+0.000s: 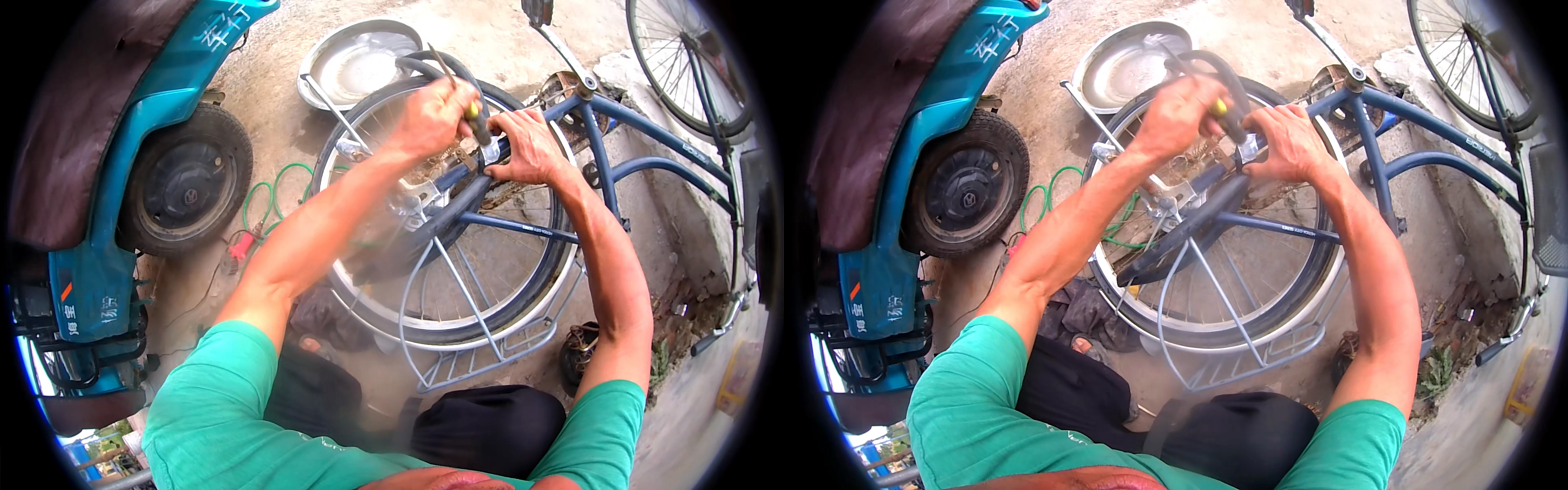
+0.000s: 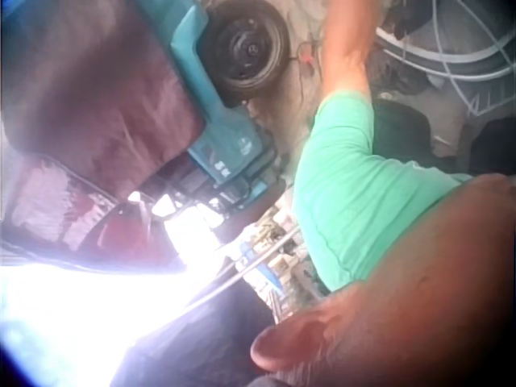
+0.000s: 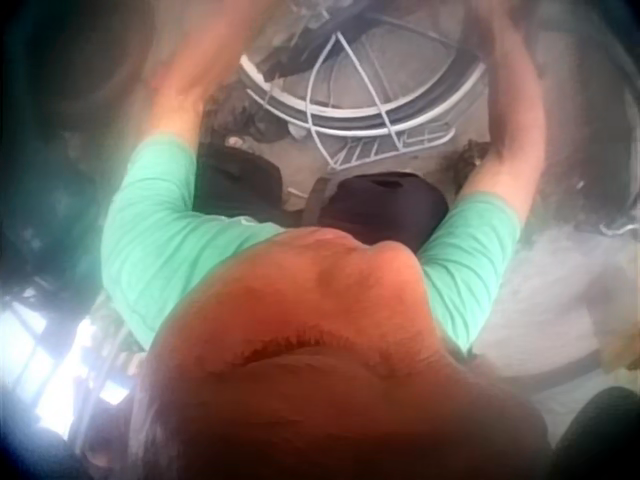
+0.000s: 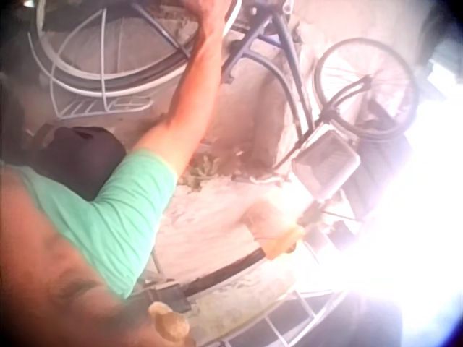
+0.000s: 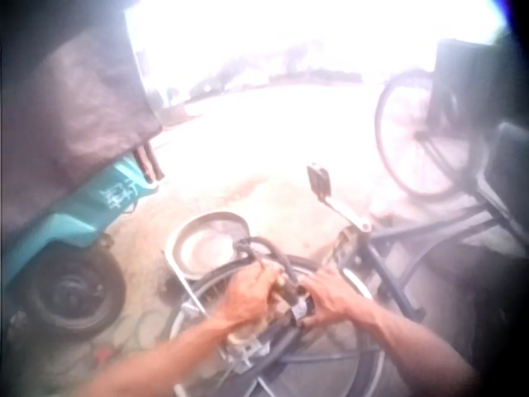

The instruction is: The person applies adhesive from a tube to a patch and a bicycle inner tube, then presses the patch onto the tube and uses a tool to secure it.

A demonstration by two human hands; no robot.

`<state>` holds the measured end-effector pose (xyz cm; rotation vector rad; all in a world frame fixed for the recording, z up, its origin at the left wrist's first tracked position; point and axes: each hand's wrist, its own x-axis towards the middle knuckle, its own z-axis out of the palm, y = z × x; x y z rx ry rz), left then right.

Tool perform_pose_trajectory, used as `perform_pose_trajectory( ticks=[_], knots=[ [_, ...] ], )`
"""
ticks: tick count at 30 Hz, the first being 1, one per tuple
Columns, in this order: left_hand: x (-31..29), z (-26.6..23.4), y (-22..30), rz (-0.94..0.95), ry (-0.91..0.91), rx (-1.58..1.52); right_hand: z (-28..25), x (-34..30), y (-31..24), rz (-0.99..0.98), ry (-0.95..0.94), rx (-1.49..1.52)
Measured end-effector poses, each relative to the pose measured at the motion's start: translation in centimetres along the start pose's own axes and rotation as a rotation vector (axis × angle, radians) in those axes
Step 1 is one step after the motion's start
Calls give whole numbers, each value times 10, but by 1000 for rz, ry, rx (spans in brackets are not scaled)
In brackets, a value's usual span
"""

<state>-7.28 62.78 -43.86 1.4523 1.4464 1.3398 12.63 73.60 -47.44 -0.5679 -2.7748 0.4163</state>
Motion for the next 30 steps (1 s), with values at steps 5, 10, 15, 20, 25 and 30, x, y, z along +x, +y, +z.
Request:
perform_pose_trajectory(
  ticks=[5, 10, 15, 20, 25, 30],
  knots=[
    [-8, 10, 9, 9, 57, -34, 5, 1, -1, -12, 18, 18],
    [3, -5, 9, 101, 152, -234, 1, 2, -3, 0, -9, -6],
    [-3, 6, -13, -142, 15, -7, 1, 2, 1, -41, -18, 8],
    [-8, -5, -8, 82, 169, -207, -2, 3, 1, 9, -77, -25],
    [-11, -4, -16, 65, 141, -171, 2, 4, 0, -27, -44, -28],
    [-21, 9, -18, -32, -2, -17, 1, 3, 0, -43, -28, -11]
  ],
)
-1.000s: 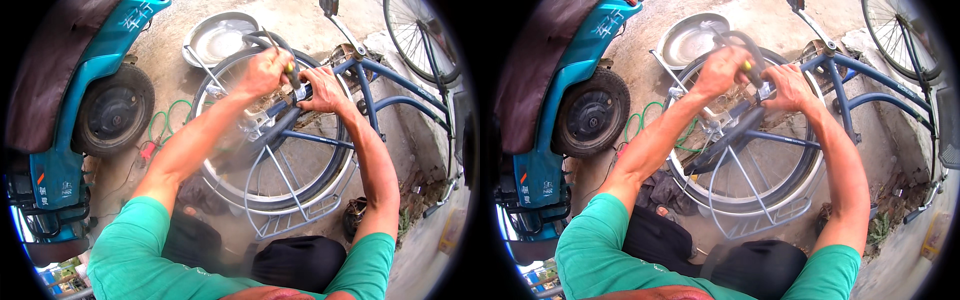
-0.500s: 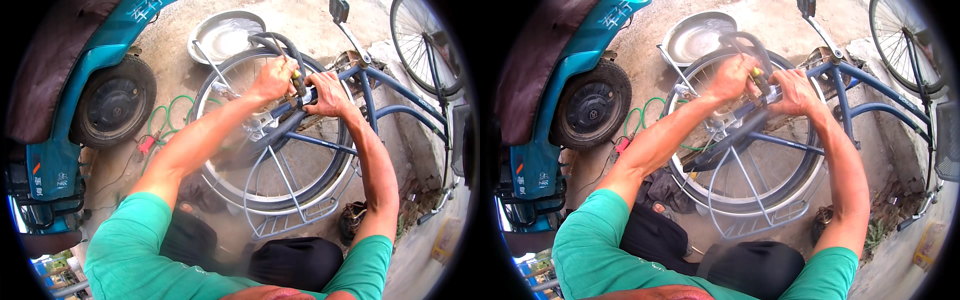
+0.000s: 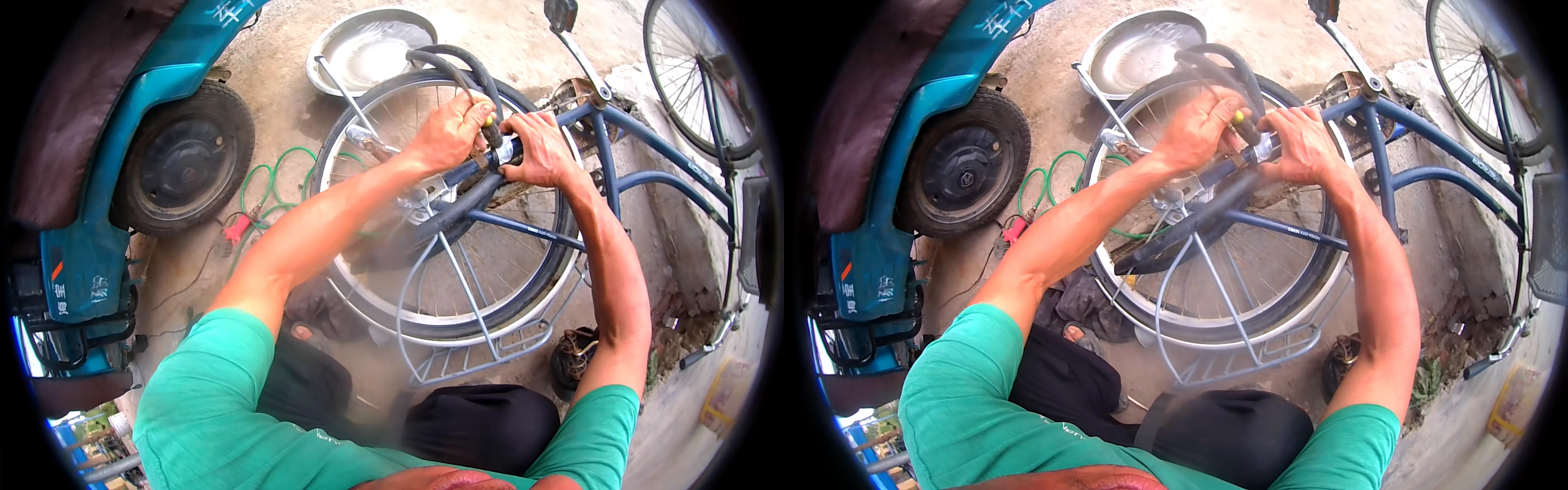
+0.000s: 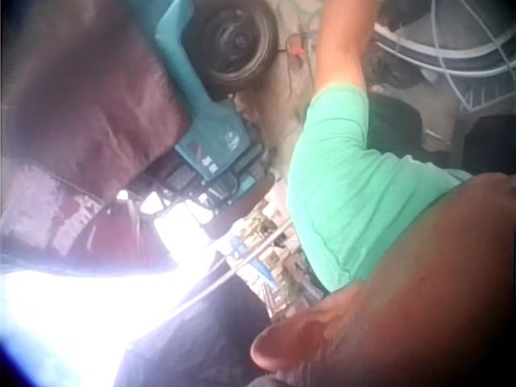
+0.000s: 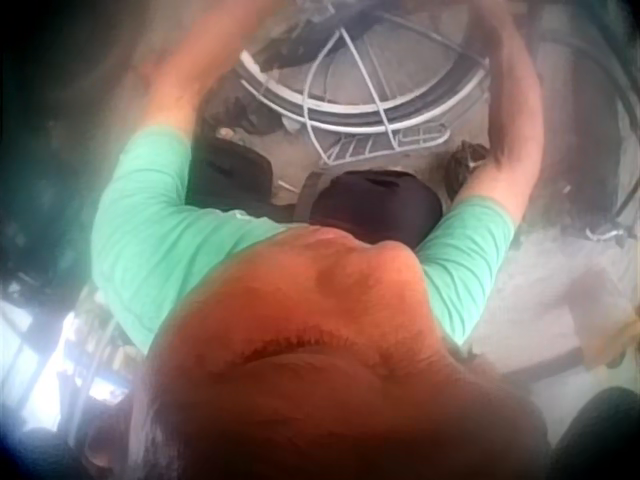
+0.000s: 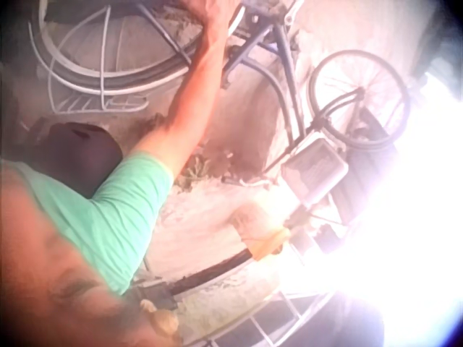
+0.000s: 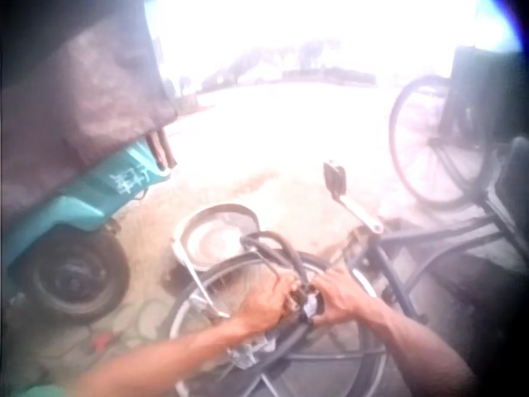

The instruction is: The person applies adhesive from a tube to a patch and a bicycle inner tube, then presses the patch onto the tube and uses a tool to secure it.

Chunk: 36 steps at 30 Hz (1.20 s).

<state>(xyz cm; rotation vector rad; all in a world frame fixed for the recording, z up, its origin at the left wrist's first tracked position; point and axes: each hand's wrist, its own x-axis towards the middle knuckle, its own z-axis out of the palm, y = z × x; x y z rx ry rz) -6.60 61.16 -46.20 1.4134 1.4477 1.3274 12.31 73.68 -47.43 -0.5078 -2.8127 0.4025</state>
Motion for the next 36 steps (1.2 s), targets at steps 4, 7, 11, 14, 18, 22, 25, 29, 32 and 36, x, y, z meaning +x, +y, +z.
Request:
perform_pose_trajectory(
  ticks=[4, 7, 11, 14, 18, 22, 25, 29, 32, 36],
  knots=[
    [13, -14, 15, 108, 181, -258, 0, -1, 0, 9, 2, -32],
    [-9, -3, 15, 120, 0, -37, 1, 1, 2, -5, -4, -32],
    [-16, 3, 27, 254, -25, 94, 2, 1, 4, -2, -34, -86],
    [-20, 7, 35, 453, 3, 200, 3, -1, 8, -25, -13, -76],
    [-18, 9, 27, 484, -54, 294, 3, 3, 5, -34, 5, -28],
    [-17, 8, 42, 573, -47, 291, 6, 0, 6, -26, 25, -34],
    [-11, 6, 26, 408, -158, 387, 7, 1, 7, -17, 9, -75],
    [-13, 10, 47, 475, -13, 144, 10, -5, 5, 42, 88, -89],
    [-6, 15, 12, 495, -91, 411, 8, 5, -1, 52, 13, -4],
    [-1, 18, 53, 542, -87, 371, 9, 0, 2, 113, -34, -93]
  ],
)
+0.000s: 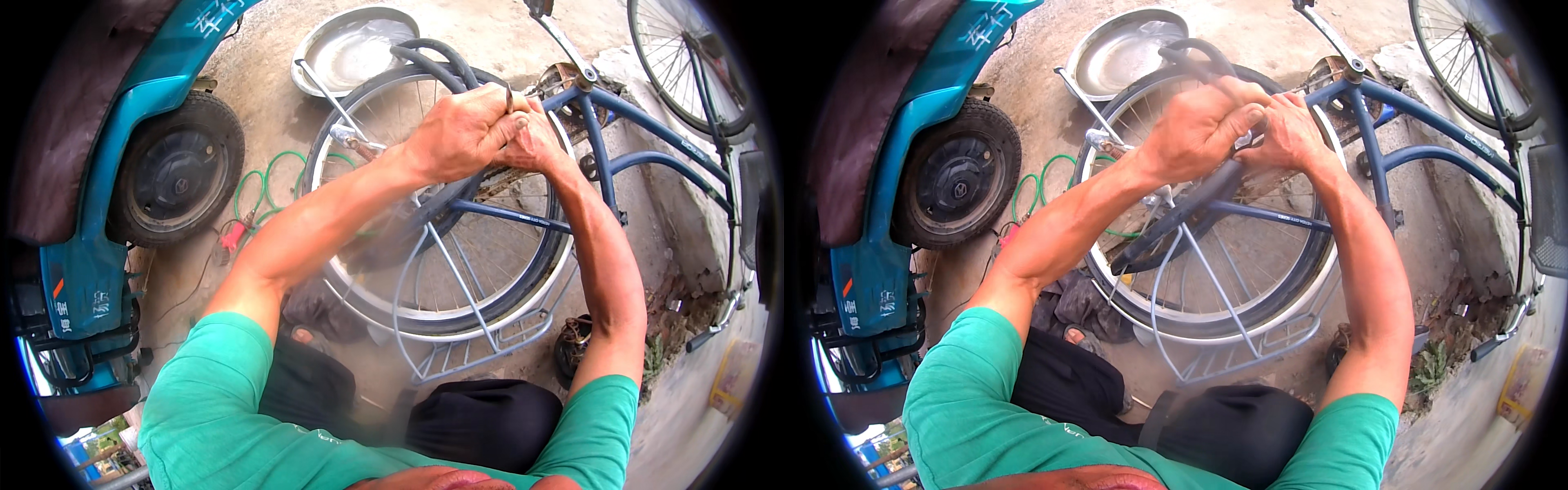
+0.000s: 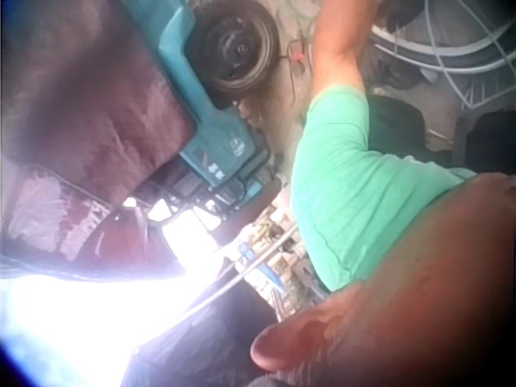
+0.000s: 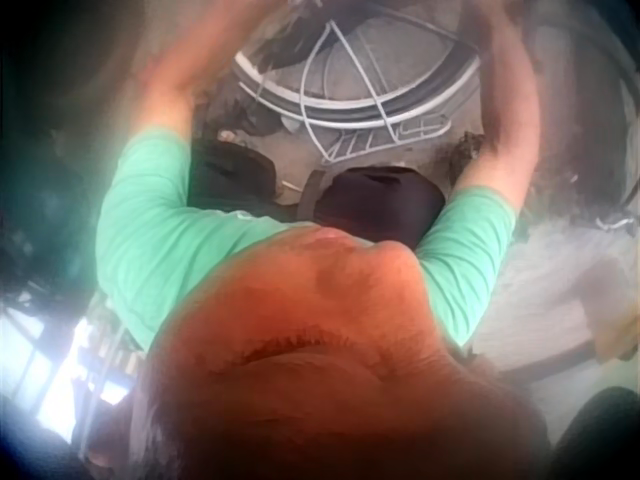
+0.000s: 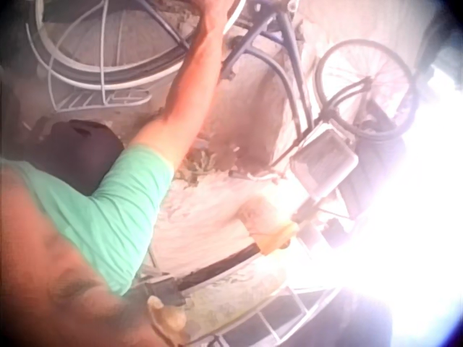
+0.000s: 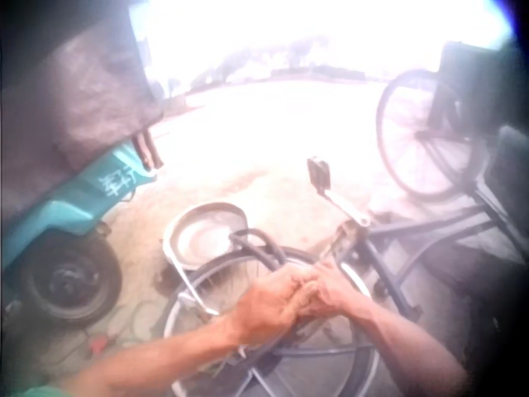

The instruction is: The person applies adhesive from a tube to a patch and a bicycle inner tube, then presses the patch onto the tube and uses a tool to secure it.

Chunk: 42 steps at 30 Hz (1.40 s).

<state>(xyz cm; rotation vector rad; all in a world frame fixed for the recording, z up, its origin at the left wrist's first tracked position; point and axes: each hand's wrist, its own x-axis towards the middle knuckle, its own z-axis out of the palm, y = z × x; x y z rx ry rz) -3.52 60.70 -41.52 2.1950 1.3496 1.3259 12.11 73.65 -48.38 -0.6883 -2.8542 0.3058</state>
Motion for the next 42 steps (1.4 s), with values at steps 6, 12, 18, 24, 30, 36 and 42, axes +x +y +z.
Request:
perform_pose_trajectory(
  ticks=[6, 12, 18, 24, 30, 36, 42],
  knots=[
    [4, 10, -26, -51, -66, 43, 2, 2, -3, -10, 88, 67],
    [12, -2, -23, -297, -144, 19, -3, -2, -2, -37, 55, 77],
    [19, -6, -22, -282, 105, -171, -4, -5, -2, -60, 83, 120],
    [24, -7, -34, -440, 115, -288, -6, -1, -8, -70, 85, 116],
    [13, -25, -41, -526, -77, -234, -1, 4, -6, -78, 128, 59],
    [-29, -117, 5, -470, -257, -261, -16, -8, -19, 13, 59, 77],
    [-195, -184, 19, -812, -311, -324, -8, -19, -39, 3, 223, 40]
  ],
)
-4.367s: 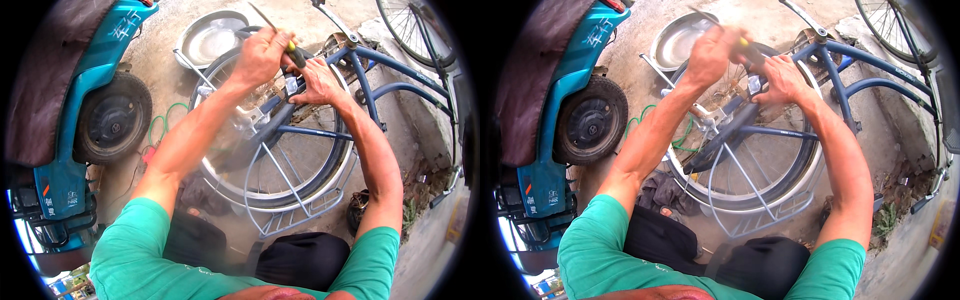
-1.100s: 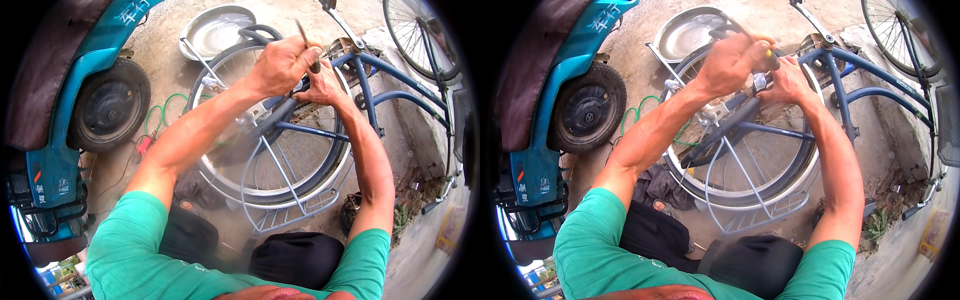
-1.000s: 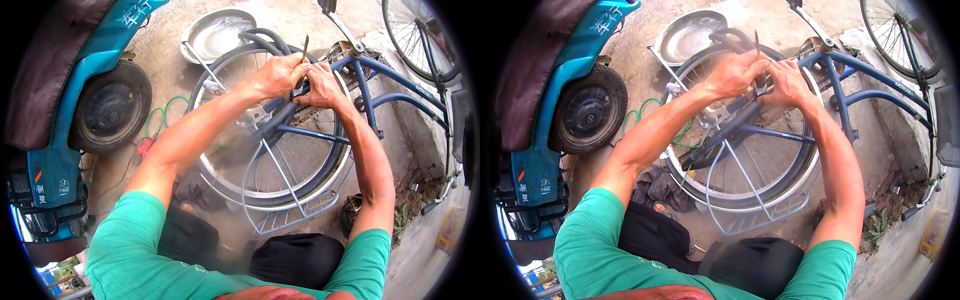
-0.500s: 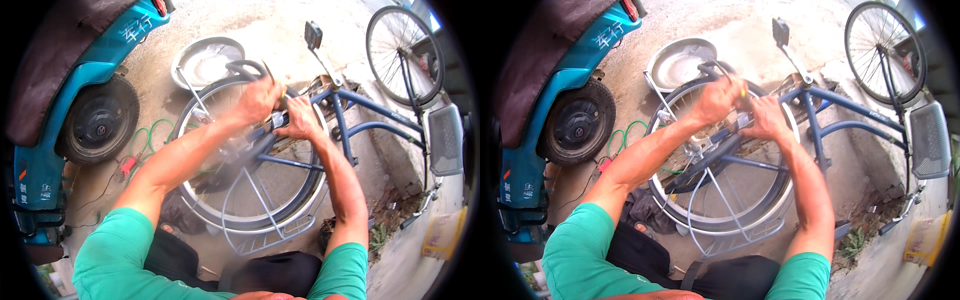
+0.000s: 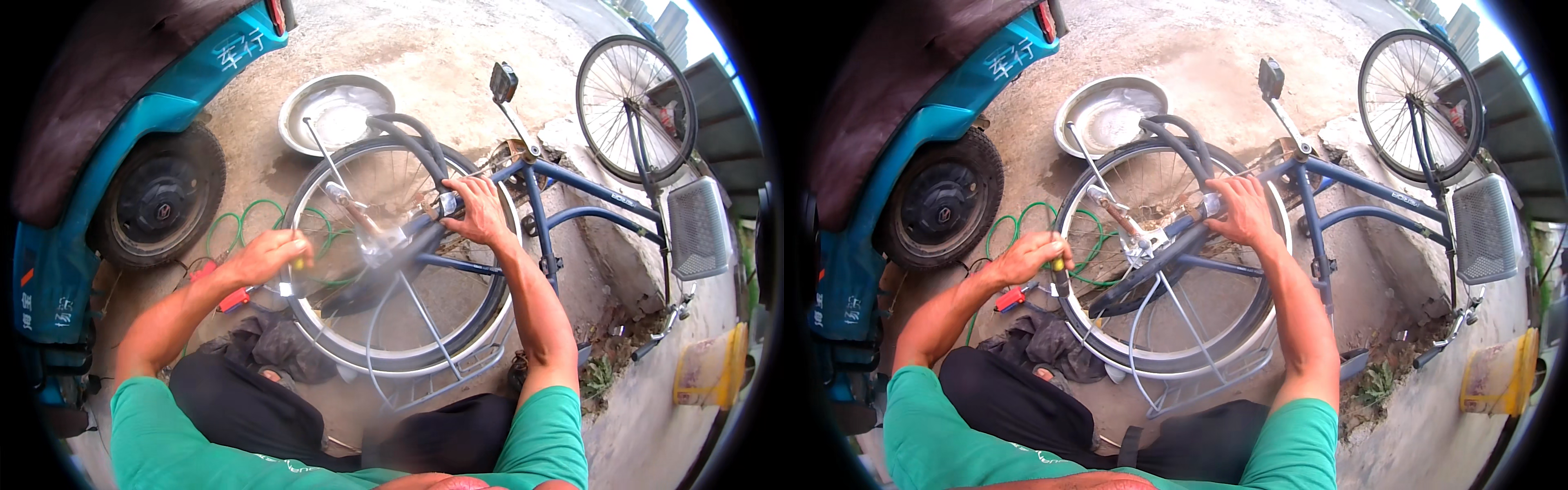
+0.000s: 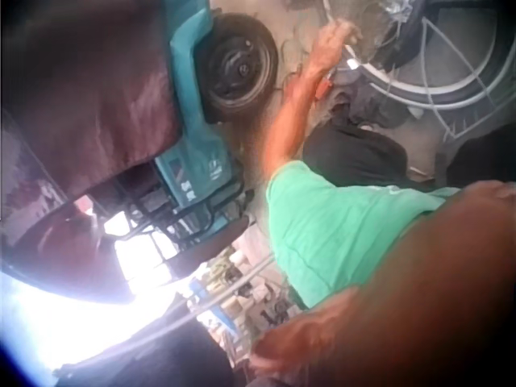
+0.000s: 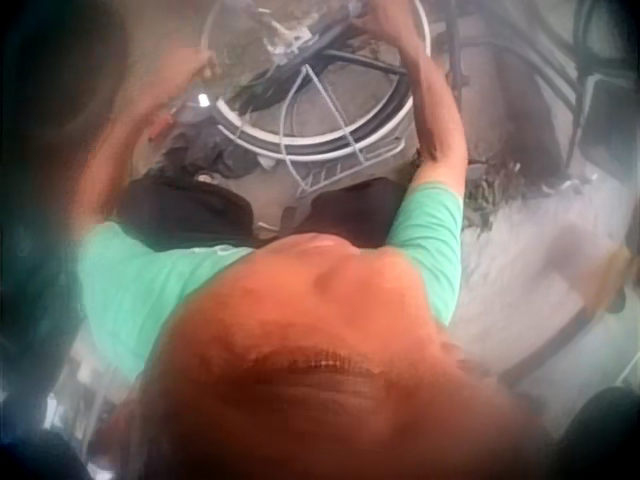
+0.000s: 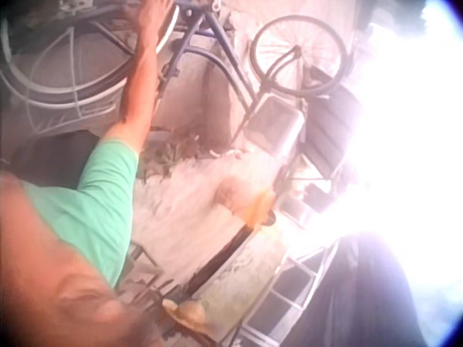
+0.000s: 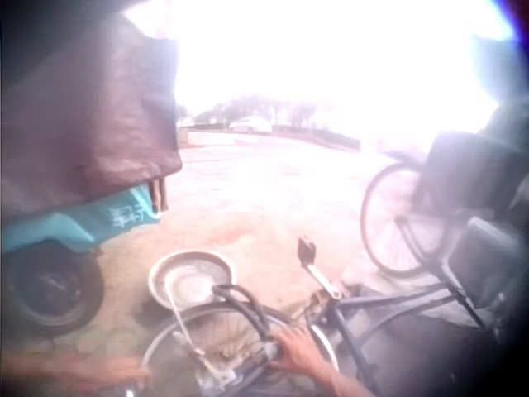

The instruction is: The person applies adhesive from a tube to a patch and a bicycle inner tube, then presses the patch onto the tube and uses a tool to secure it.

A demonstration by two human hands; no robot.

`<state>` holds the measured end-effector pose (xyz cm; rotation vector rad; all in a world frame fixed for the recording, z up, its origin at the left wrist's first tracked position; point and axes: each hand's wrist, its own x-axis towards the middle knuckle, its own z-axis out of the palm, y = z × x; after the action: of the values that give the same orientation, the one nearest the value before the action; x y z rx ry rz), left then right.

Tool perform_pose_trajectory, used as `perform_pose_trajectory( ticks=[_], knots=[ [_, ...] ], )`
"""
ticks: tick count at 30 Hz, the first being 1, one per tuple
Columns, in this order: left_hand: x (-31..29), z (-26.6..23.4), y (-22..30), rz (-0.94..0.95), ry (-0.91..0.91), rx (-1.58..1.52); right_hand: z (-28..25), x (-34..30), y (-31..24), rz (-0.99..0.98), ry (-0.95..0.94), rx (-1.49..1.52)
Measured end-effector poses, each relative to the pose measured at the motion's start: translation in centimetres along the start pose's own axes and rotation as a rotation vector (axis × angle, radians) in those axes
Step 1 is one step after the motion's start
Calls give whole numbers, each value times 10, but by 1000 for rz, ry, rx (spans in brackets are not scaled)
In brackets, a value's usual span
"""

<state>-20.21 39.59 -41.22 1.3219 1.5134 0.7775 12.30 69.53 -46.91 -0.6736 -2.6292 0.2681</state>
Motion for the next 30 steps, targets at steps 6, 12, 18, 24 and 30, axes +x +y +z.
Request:
perform_pose_trajectory(
  ticks=[6, 12, 18, 24, 30],
  knots=[
    [-72, -6, -163, -405, 450, -451, -21, -59, -29, 186, 94, 48],
    [-66, 8, -214, -685, 556, -464, -67, -183, -28, 513, 314, -190],
    [-44, 33, -212, -651, 433, -540, -39, -297, -62, 993, 460, -19],
    [-22, 40, -193, -665, 362, -589, -40, -314, -98, 935, 427, -6],
    [-20, 49, -208, -643, 372, -610, -29, -332, -125, 786, 407, -199]
  ],
)
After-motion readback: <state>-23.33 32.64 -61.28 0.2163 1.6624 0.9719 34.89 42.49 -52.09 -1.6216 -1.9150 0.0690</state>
